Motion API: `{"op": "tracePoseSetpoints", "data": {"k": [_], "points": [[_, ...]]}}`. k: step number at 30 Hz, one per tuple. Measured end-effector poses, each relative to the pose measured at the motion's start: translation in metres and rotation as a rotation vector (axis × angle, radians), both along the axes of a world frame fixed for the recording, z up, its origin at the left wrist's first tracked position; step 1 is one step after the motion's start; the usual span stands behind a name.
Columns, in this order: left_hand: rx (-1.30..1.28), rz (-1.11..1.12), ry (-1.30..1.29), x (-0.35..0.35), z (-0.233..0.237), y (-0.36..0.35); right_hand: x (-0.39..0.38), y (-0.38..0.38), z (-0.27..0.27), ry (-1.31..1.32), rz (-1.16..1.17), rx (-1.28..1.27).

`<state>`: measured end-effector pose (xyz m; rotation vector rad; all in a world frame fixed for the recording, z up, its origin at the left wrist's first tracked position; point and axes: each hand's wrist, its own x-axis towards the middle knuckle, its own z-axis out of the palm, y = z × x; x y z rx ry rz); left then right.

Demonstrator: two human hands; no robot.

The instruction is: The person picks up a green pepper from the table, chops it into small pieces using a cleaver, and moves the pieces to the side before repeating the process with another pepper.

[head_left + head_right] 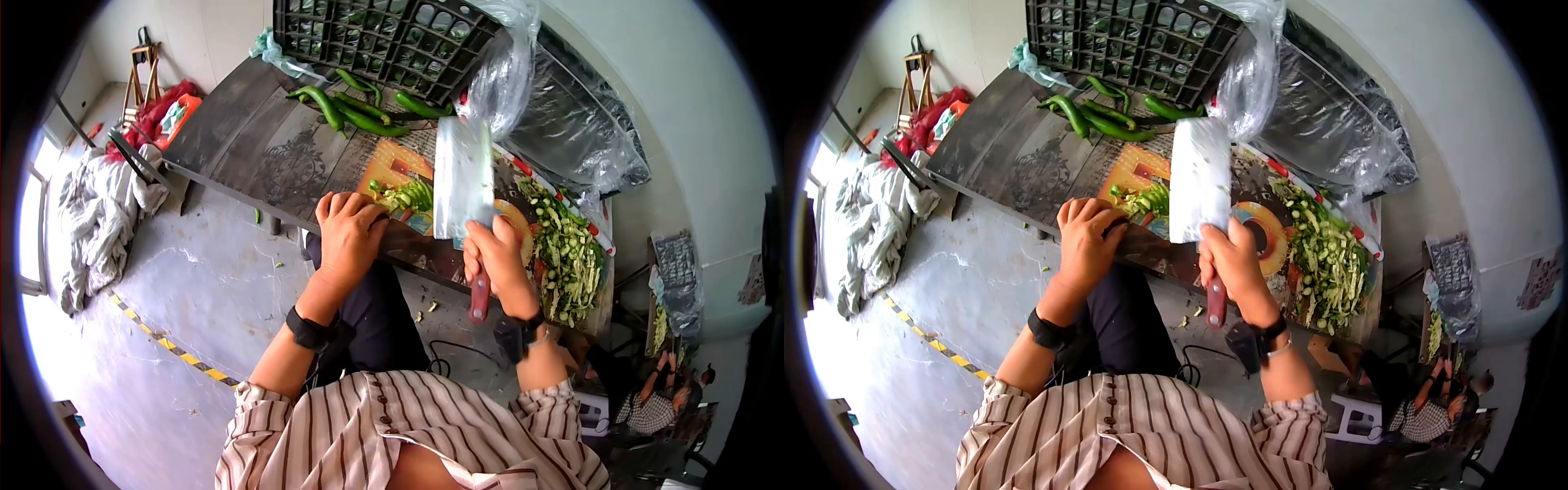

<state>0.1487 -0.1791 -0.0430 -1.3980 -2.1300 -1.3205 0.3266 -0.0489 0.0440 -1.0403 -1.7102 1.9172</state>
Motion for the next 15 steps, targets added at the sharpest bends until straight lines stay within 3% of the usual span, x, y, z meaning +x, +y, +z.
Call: {"op": "tracePoseSetpoints", "data": {"k": [6, 15], "points": [[-0.177, 0.055, 0.008, -0.009, 0.019, 0.0, 0.055, -0.014, -0.025, 0.085, -0.106, -0.176], [-0.388, 0.001, 0.065, -0.03, 0.027, 0.015, 0.062, -0.035, -0.043, 0.142, -0.159, -0.35]]}}
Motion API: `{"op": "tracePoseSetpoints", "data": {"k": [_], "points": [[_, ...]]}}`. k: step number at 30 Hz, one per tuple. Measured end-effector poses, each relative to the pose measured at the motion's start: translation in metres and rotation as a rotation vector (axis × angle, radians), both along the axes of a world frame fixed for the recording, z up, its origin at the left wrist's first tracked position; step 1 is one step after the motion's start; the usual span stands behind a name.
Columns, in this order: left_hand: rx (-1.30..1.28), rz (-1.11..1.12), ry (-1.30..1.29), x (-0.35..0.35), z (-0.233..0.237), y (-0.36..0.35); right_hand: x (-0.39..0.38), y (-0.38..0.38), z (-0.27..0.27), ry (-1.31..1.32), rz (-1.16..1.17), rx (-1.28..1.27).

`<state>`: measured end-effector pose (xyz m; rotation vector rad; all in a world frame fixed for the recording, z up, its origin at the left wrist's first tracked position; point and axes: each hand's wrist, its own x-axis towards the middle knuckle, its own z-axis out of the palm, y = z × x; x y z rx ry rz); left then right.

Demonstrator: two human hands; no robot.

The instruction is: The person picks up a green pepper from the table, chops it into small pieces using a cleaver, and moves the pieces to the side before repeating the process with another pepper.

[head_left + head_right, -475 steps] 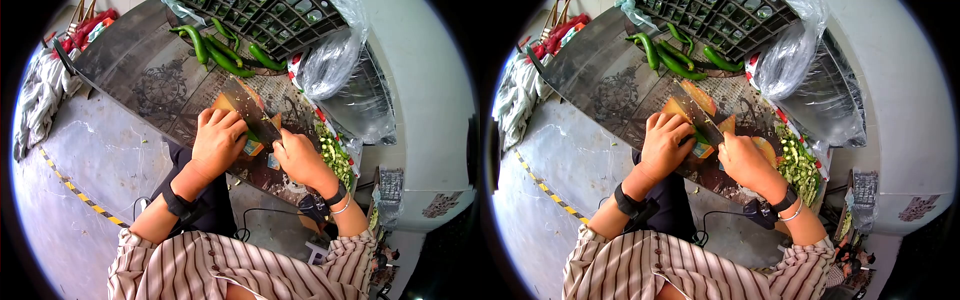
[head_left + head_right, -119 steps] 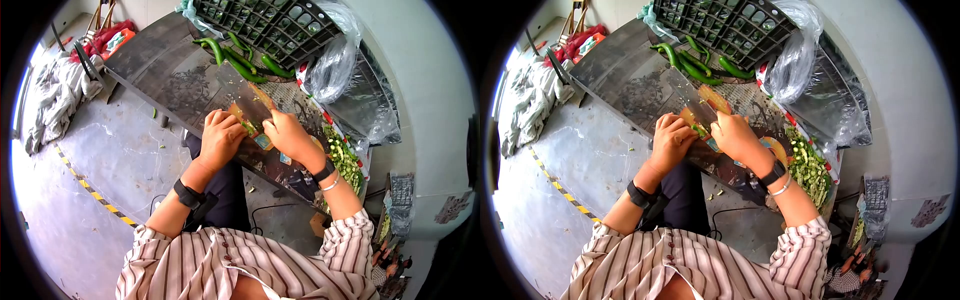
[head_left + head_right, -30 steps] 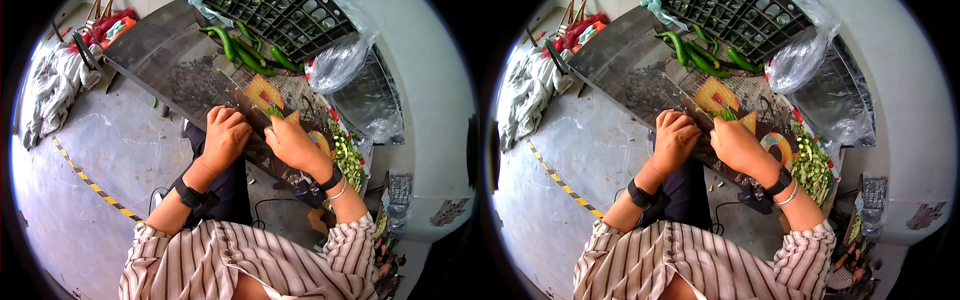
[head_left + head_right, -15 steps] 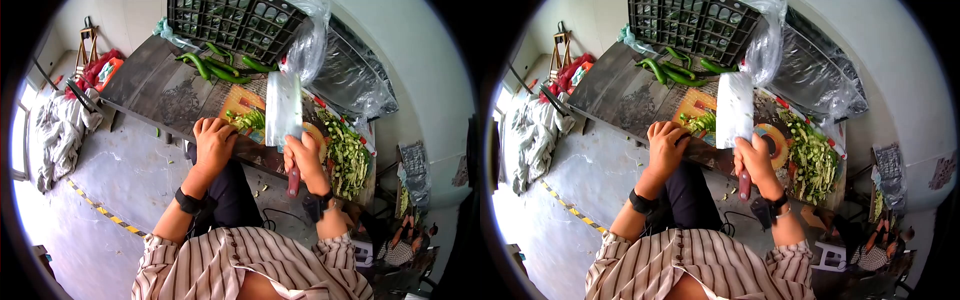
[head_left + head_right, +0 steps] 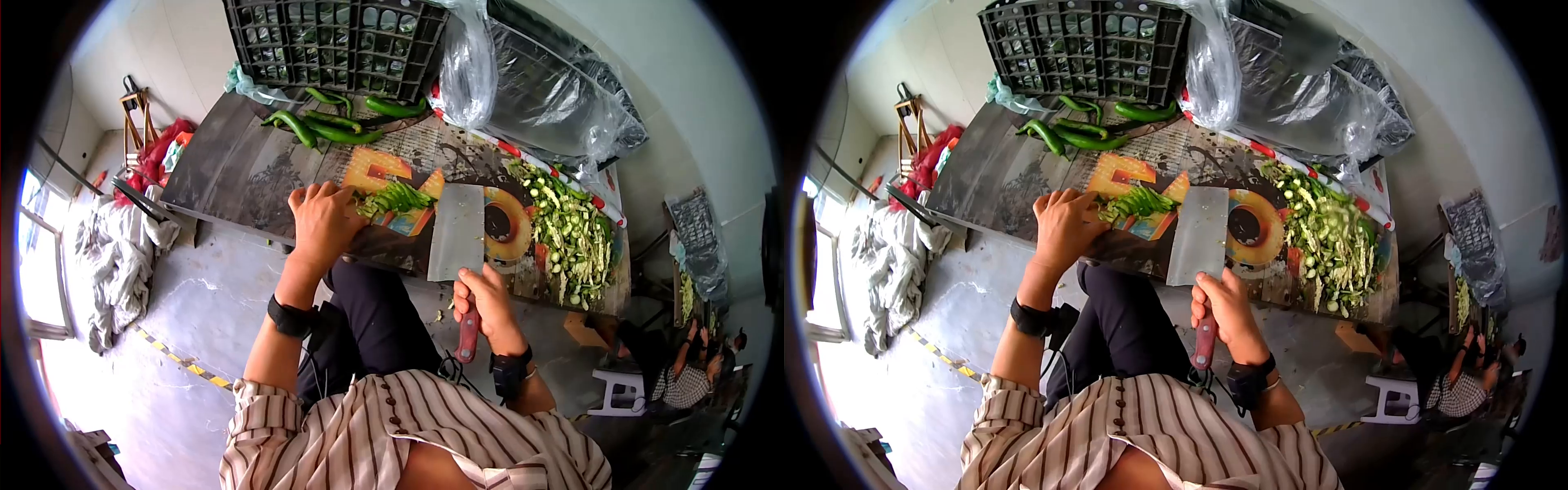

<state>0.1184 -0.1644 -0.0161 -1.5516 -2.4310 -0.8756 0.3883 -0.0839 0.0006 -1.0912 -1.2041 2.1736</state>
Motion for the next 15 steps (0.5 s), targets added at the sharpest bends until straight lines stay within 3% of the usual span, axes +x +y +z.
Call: {"op": "tracePoseSetpoints", "data": {"k": [10, 15], "points": [[-0.132, -0.154, 0.01, -0.003, -0.001, 0.028, -0.037, -0.008, -0.012, -0.009, 0.14, 0.014], [0.006, -0.184, 0.0, 0.006, -0.006, 0.033, -0.048, -0.013, -0.016, 0.032, 0.17, -0.031]]}}
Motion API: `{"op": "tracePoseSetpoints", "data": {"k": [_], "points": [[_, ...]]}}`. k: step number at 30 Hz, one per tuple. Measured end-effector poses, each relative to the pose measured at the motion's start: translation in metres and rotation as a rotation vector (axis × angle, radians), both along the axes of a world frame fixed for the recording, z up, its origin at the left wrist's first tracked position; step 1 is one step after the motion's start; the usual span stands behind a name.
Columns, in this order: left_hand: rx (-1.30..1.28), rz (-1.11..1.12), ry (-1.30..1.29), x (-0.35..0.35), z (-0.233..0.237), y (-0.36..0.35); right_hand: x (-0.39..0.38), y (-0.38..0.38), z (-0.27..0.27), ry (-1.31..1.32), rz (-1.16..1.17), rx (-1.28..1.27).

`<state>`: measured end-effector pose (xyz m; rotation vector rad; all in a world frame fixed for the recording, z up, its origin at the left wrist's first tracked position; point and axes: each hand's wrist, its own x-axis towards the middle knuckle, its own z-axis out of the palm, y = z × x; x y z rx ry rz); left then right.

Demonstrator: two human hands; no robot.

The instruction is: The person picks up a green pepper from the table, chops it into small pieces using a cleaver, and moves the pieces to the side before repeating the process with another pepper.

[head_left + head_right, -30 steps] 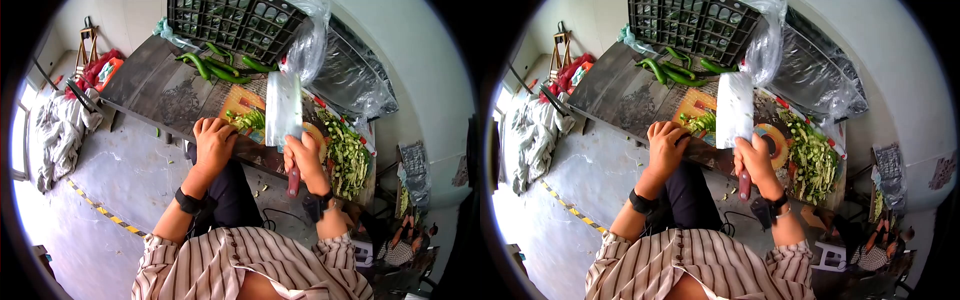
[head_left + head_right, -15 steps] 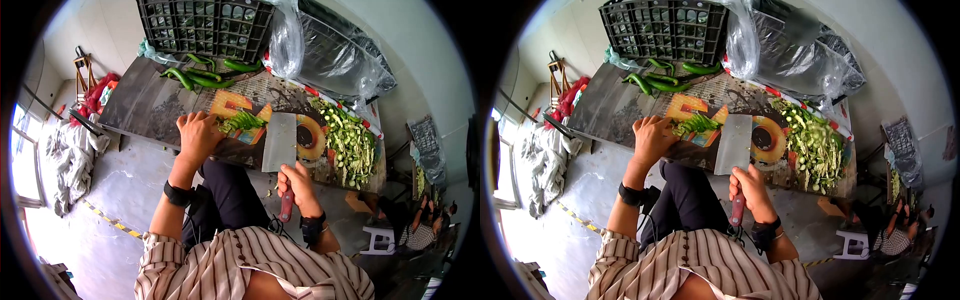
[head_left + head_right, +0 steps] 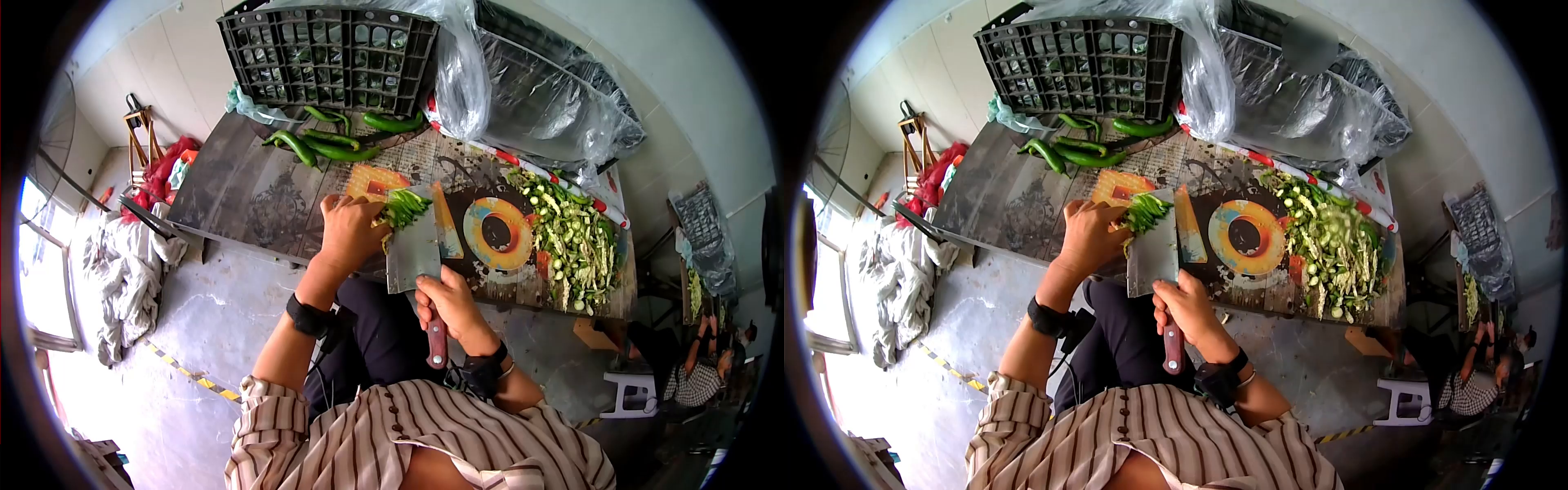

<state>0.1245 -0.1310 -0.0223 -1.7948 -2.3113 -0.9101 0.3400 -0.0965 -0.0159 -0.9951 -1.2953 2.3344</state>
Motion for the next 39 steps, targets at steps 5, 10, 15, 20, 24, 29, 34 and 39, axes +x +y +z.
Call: {"op": "tracePoseSetpoints", "data": {"k": [5, 10, 15, 20, 24, 29, 34, 39], "points": [[0.085, -0.013, -0.089, 0.013, 0.0, -0.001, 0.003, 0.0, -0.003, 0.025, -0.03, -0.002], [0.175, 0.039, -0.108, 0.031, 0.005, 0.002, 0.004, -0.001, -0.005, 0.083, -0.034, -0.025], [0.173, 0.058, -0.063, 0.044, 0.007, 0.004, 0.007, 0.002, -0.007, 0.135, -0.03, -0.078], [0.186, 0.041, -0.085, 0.051, 0.013, -0.001, 0.013, 0.002, 0.003, 0.112, -0.055, -0.094], [0.222, 0.101, -0.07, 0.043, 0.006, -0.007, 0.018, 0.004, 0.0, 0.143, -0.063, -0.121], [0.291, 0.264, -0.015, 0.019, -0.005, -0.017, 0.025, 0.006, -0.001, 0.155, -0.07, -0.123], [0.307, 0.33, -0.055, 0.004, -0.015, -0.022, 0.034, 0.013, 0.004, 0.105, -0.058, -0.144], [0.312, 0.29, -0.049, 0.006, -0.014, -0.02, 0.033, 0.045, 0.074, 0.1, -0.019, 0.067]]}}
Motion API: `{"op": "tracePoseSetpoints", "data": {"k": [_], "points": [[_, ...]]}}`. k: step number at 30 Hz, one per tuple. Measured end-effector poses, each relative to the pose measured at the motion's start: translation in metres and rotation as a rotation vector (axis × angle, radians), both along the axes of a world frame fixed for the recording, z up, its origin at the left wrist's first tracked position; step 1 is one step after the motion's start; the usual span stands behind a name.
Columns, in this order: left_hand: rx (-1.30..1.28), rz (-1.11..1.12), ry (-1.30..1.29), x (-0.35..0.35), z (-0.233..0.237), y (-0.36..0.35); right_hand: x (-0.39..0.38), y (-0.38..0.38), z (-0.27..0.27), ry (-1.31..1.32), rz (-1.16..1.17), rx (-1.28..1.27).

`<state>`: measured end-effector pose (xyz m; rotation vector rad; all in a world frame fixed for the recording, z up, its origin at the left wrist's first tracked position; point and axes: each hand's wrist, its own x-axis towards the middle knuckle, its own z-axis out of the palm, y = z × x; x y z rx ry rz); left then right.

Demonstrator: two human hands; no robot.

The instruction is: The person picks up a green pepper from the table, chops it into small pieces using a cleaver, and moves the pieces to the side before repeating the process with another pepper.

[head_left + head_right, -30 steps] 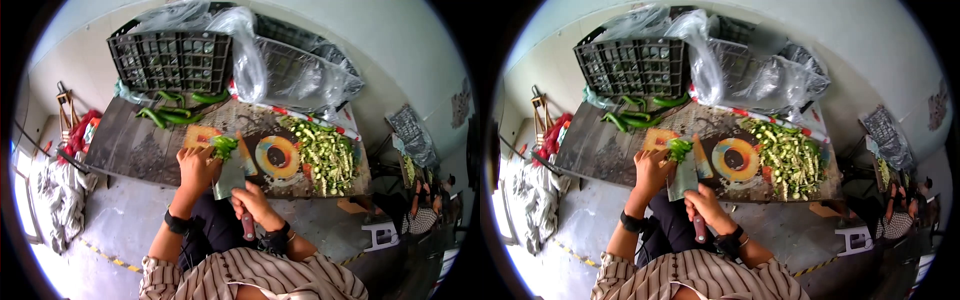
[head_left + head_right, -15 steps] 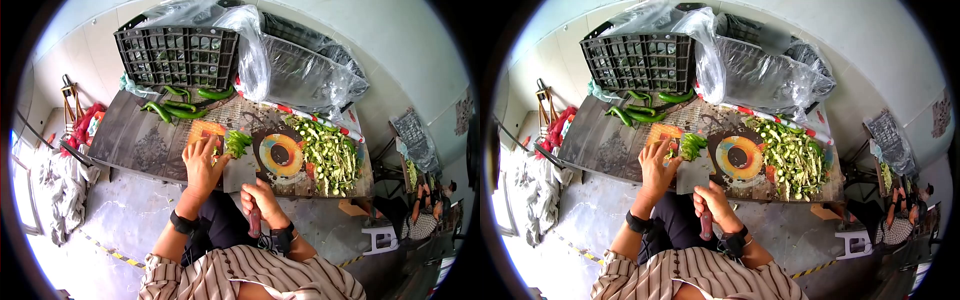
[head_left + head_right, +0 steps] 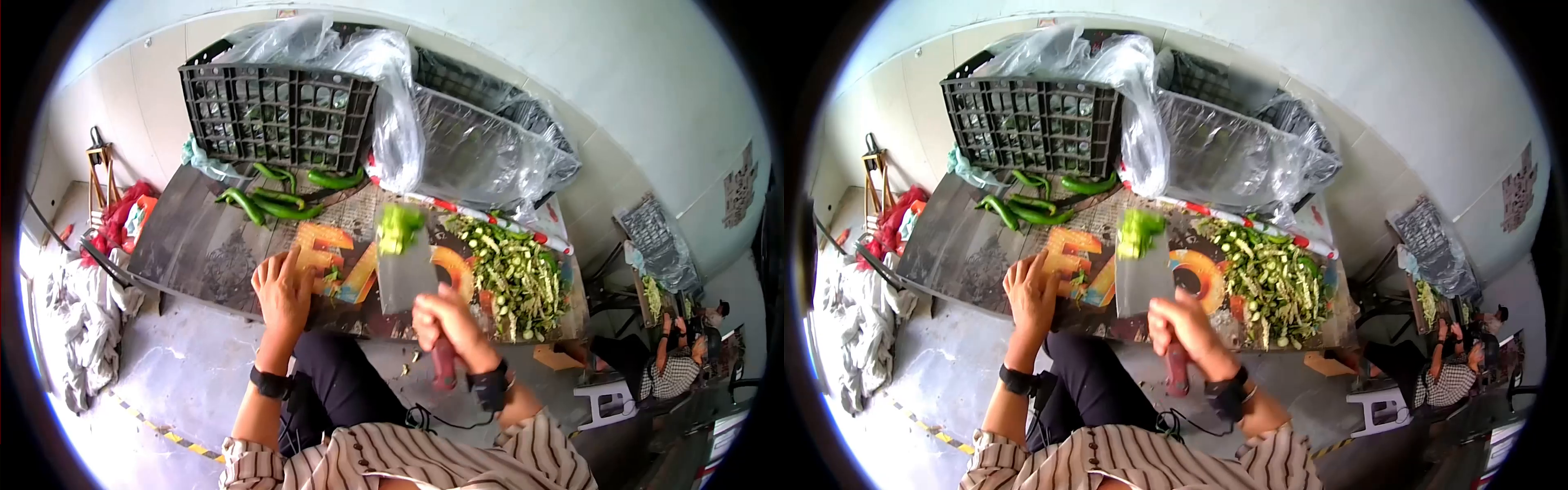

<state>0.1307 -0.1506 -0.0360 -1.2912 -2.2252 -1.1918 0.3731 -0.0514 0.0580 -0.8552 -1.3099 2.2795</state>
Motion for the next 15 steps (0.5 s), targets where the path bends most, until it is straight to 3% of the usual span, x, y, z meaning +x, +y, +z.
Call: {"op": "tracePoseSetpoints", "data": {"k": [2, 3, 4, 6, 8, 15], "points": [[-0.017, 0.005, -0.017, 0.001, -0.002, 0.0, -0.009, 0.034, 0.056, 0.107, 0.05, 0.278], [-0.013, 0.013, -0.014, 0.001, -0.003, 0.0, -0.018, 0.049, 0.087, 0.108, -0.045, 0.333], [-0.02, 0.008, -0.016, 0.003, -0.003, 0.001, -0.029, 0.067, 0.107, 0.177, -0.072, 0.549], [-0.006, 0.04, -0.029, 0.002, 0.0, -0.001, -0.041, 0.107, 0.127, 0.206, -0.105, 0.367], [0.079, 0.057, -0.032, 0.0, -0.005, -0.003, -0.033, 0.092, 0.115, 0.111, -0.167, 0.422], [0.129, 0.032, 0.007, 0.002, 0.001, -0.003, -0.007, 0.011, 0.029, -0.029, -0.188, 0.19]]}}
